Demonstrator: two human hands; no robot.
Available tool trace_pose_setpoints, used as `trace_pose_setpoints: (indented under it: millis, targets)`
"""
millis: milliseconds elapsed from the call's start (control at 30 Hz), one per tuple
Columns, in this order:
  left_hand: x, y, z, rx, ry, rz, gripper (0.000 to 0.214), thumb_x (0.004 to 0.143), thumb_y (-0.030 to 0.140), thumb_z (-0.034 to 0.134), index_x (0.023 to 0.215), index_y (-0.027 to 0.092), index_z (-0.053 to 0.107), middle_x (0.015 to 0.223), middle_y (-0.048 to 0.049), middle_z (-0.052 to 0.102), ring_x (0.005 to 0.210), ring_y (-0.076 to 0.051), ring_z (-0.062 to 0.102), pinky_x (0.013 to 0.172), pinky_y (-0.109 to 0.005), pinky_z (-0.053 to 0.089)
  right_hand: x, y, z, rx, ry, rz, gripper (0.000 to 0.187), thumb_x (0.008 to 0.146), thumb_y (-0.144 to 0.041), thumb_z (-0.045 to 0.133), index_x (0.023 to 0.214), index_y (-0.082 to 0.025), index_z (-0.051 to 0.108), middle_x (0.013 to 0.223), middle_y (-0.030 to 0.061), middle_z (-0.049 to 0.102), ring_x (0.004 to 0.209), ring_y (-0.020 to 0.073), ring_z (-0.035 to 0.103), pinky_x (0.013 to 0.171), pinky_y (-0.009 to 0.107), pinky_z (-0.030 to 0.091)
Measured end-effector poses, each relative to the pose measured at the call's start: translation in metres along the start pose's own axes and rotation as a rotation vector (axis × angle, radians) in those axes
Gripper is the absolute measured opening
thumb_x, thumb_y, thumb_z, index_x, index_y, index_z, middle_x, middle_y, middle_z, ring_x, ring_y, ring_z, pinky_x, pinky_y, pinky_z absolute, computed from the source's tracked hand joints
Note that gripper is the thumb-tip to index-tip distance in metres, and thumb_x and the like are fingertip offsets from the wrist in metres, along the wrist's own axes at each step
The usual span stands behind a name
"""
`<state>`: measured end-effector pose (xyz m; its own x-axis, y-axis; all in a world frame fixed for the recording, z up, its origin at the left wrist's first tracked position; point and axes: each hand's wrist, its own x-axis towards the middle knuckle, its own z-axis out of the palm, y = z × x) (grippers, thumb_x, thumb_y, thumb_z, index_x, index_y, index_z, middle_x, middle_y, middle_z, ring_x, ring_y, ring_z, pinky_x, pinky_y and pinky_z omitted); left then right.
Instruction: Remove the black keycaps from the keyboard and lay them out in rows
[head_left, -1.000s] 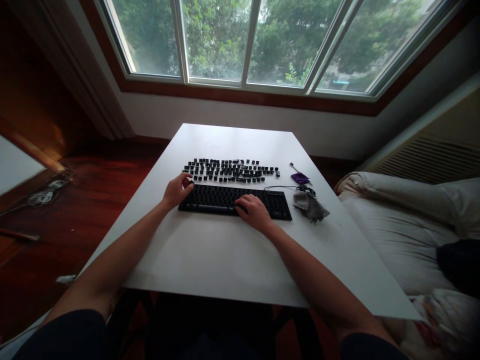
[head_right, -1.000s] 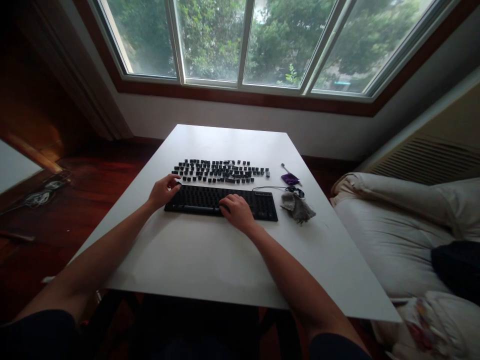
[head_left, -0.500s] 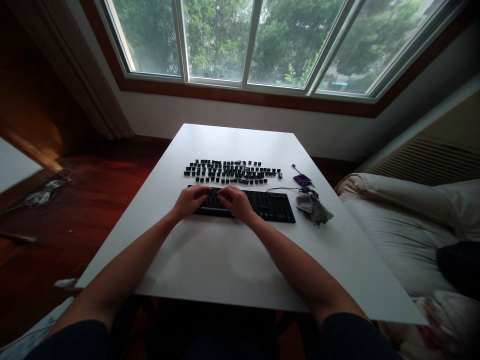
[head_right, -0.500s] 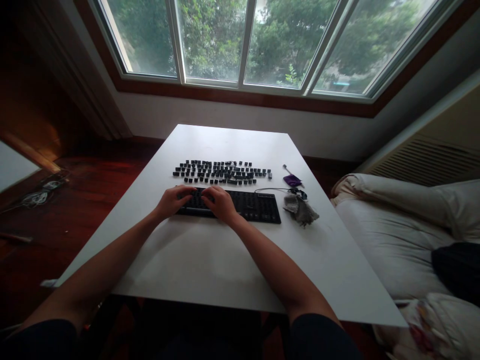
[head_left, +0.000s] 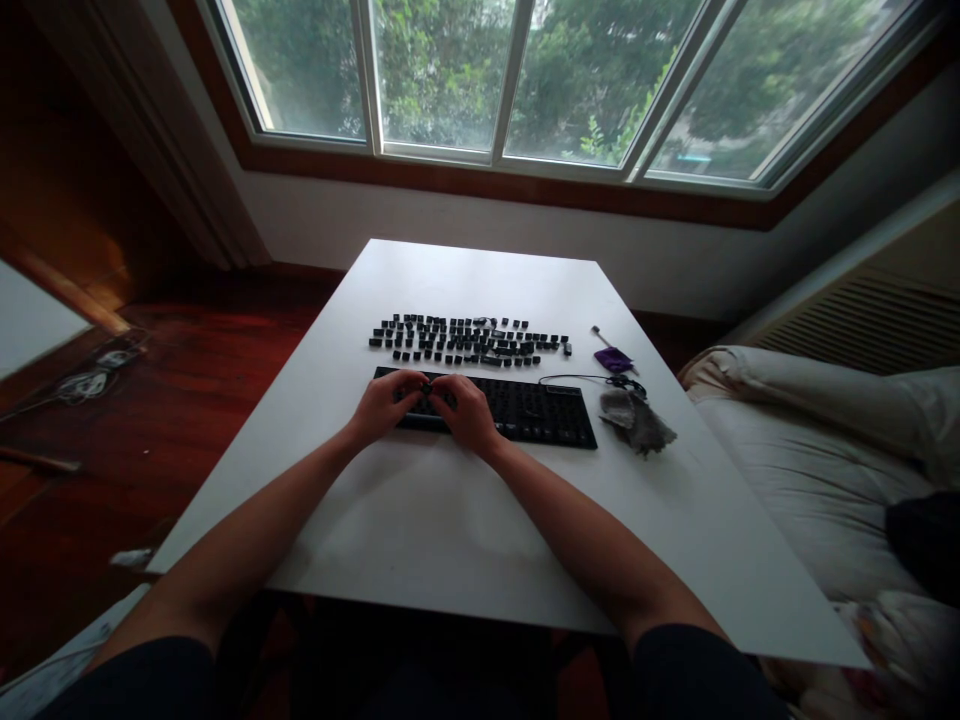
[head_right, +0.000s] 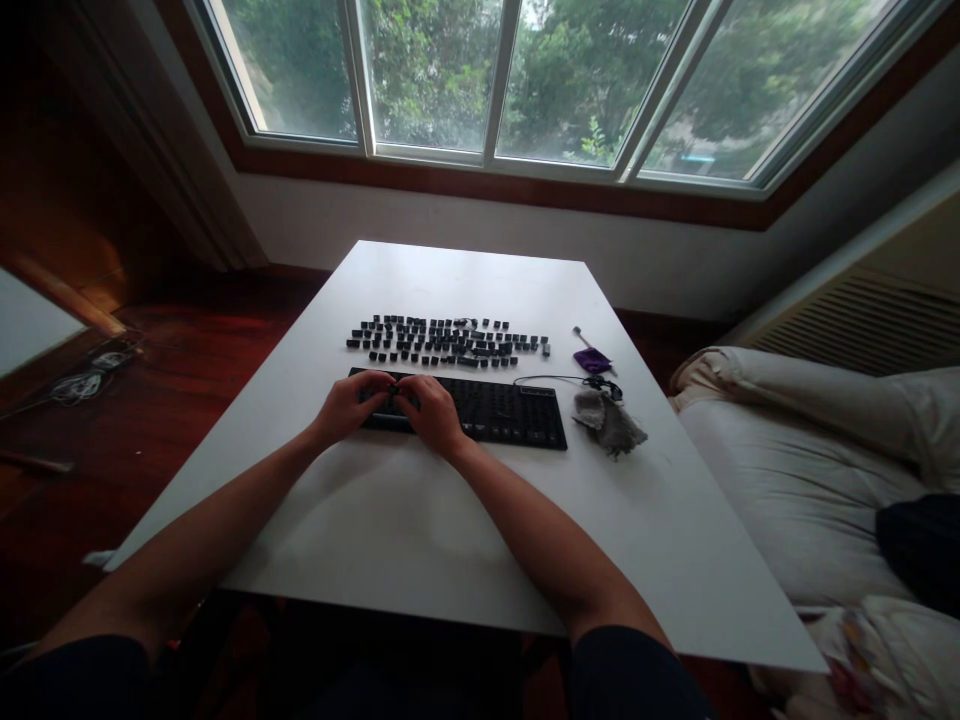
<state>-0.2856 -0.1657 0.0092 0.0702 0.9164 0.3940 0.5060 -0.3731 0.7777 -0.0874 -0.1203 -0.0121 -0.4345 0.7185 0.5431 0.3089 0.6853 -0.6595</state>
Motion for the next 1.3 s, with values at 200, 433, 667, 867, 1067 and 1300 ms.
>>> trace_pose_setpoints:
  millis: [200,433,667,867,1067,1300]
  targets:
    - [0.0006,-0.0002,0.0046,-0.033,0.02,-0.012,0.025,0.09,0.032,0.063,0.11,0.021,0.07,0.1,-0.0048,0.074,0.087,-0.019,0.068,0.082,-0.033,0.054,-0.003,0.0038,0.0017,-0.013,0.002,0.003,0.002,0.092,-0.025,0.064,0.092,-0.023,0.064,0.091,0.0048,0.067,0.09,0.0211,0.062,0.083,0.033,0.05]
    - [0.0001,0.0022,0.004,-0.029,0.007,0.002,0.025,0.089,0.033,0.066,0.109,0.02,0.071,0.095,-0.0043,0.072,0.083,-0.018,0.065,0.077,-0.031,0.052,-0.0041,0.0018,0.0008,-0.005,0.02,-0.023,0.004,0.092,-0.026,0.065,0.09,-0.023,0.062,0.089,0.0039,0.066,0.088,0.02,0.062,0.08,0.032,0.049]
    - [-0.0002,0.0005,0.0023,-0.06,-0.008,0.026,0.024,0.092,0.033,0.063,0.11,0.021,0.075,0.1,-0.0058,0.07,0.087,-0.019,0.064,0.078,-0.031,0.052,-0.0065,-0.0004,0.003,0.015,0.014,-0.026,0.008,0.093,-0.03,0.062,0.088,-0.023,0.063,0.086,0.0039,0.066,0.083,0.0195,0.062,0.078,0.032,0.05]
    - [-0.0004,-0.0034,0.0025,-0.116,-0.04,0.037,0.025,0.094,0.035,0.062,0.109,0.022,0.077,0.101,-0.0068,0.07,0.09,-0.02,0.065,0.08,-0.032,0.053,-0.0095,-0.0012,0.0037,0.045,0.05,0.013,0.012,0.093,-0.034,0.062,0.089,-0.023,0.062,0.08,0.0019,0.065,0.073,0.0168,0.06,0.073,0.031,0.049]
    - [-0.0003,-0.0026,0.0023,-0.141,-0.037,0.042,0.026,0.093,0.036,0.063,0.109,0.022,0.077,0.101,-0.0071,0.07,0.092,-0.02,0.065,0.08,-0.032,0.053,-0.0101,-0.0031,0.0035,0.058,0.071,0.009,0.016,0.094,-0.038,0.062,0.088,-0.023,0.061,0.081,0.0024,0.064,0.072,0.0167,0.059,0.071,0.03,0.049]
    - [-0.0008,-0.0022,0.0029,-0.157,-0.025,0.049,0.023,0.093,0.034,0.064,0.108,0.021,0.076,0.103,-0.0073,0.07,0.092,-0.02,0.065,0.079,-0.032,0.053,-0.0097,-0.0027,0.0025,0.043,0.05,0.007,0.017,0.094,-0.038,0.062,0.086,-0.023,0.062,0.079,0.0024,0.064,0.073,0.0171,0.059,0.073,0.031,0.049]
